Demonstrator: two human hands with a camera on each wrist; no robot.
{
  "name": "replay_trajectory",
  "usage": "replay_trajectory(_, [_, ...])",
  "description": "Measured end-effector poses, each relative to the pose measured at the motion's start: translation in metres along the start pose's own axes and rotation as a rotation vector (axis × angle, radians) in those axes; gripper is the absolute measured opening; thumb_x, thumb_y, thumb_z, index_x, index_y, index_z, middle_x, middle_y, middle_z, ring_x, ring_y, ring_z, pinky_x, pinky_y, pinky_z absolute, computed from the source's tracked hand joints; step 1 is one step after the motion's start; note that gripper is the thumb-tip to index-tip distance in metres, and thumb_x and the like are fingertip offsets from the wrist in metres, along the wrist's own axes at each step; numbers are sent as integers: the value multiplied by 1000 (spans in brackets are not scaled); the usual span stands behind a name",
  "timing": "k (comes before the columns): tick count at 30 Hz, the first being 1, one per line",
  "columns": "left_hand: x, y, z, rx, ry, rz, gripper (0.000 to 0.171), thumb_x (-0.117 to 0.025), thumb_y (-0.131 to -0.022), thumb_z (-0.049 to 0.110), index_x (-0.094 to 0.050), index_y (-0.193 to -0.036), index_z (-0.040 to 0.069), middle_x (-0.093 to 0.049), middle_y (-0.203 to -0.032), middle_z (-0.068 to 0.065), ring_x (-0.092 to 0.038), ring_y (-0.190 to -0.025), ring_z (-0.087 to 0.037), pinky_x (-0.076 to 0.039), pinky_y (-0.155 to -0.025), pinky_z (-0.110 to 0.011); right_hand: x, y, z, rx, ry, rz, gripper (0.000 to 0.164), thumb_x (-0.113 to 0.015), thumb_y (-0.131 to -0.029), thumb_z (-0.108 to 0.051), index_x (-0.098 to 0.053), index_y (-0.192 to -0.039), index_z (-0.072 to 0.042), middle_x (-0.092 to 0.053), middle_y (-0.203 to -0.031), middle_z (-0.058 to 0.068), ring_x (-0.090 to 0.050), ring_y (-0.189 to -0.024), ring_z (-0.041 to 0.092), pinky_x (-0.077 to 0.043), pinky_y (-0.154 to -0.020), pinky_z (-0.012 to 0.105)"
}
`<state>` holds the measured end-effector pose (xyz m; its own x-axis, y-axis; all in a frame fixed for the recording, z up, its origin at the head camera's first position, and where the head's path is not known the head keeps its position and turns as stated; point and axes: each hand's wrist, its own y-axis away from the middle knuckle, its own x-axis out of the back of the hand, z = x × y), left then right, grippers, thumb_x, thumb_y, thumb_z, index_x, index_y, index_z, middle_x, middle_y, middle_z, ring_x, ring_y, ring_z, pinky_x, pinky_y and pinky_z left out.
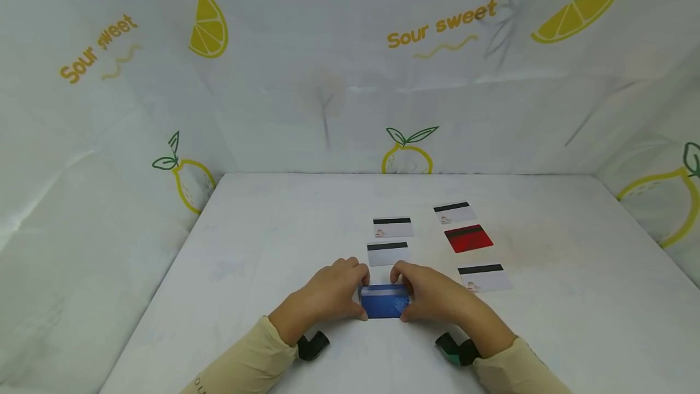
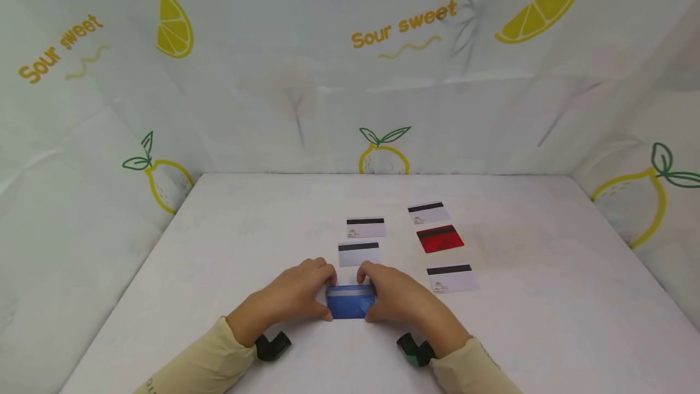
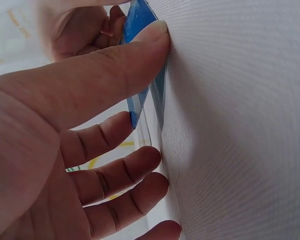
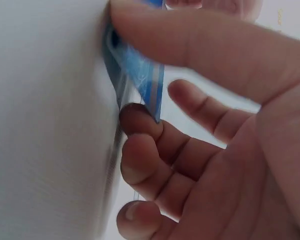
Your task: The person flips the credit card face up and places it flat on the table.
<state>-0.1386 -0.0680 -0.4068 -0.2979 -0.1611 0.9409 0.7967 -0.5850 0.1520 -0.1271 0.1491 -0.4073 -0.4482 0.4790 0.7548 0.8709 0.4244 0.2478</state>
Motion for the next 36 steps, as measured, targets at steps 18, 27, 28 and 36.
replay_trajectory(18, [-4,-2,-6,-6,42,64,65,-84,-72,47,-51,-120,16,-57,-105,4,-53,-92,-12,-48,-73,-31,5,5,-2,24,39,83,59,-87,-70,-18,-61,-122,-15,-63,-117,0,-56,-99,16,-49,-91,44])
replay_trajectory(27, [-3,-2,-7,-10,43,91,60,-78,-78,45,-49,-123,18,-57,-106,5,-54,-93,-11,-48,-74,-31,7,4,-1,14,56,120,59,-86,-71,-18,-60,-124,-16,-63,-118,0,-58,-102,17,-50,-92,44])
replay_trajectory(28, [-3,-2,-7,-10,44,95,60,-78,-78,44,-49,-123,18,-57,-106,5,-54,-93,-11,-48,-74,-31,7,4,-1,15,60,124,59,-86,-71,-18,-60,-124,-16,-63,-118,0,-58,-102,17,-50,-92,44])
replay_trajectory(36, [-3,-3,-9,-1,50,108,59,-77,-78,41,-50,-124,18,-58,-109,4,-54,-94,-11,-49,-74,-31,8,4,2,15,62,129,59,-86,-71,-17,-60,-124,-15,-63,-117,1,-58,-102,17,-49,-93,44])
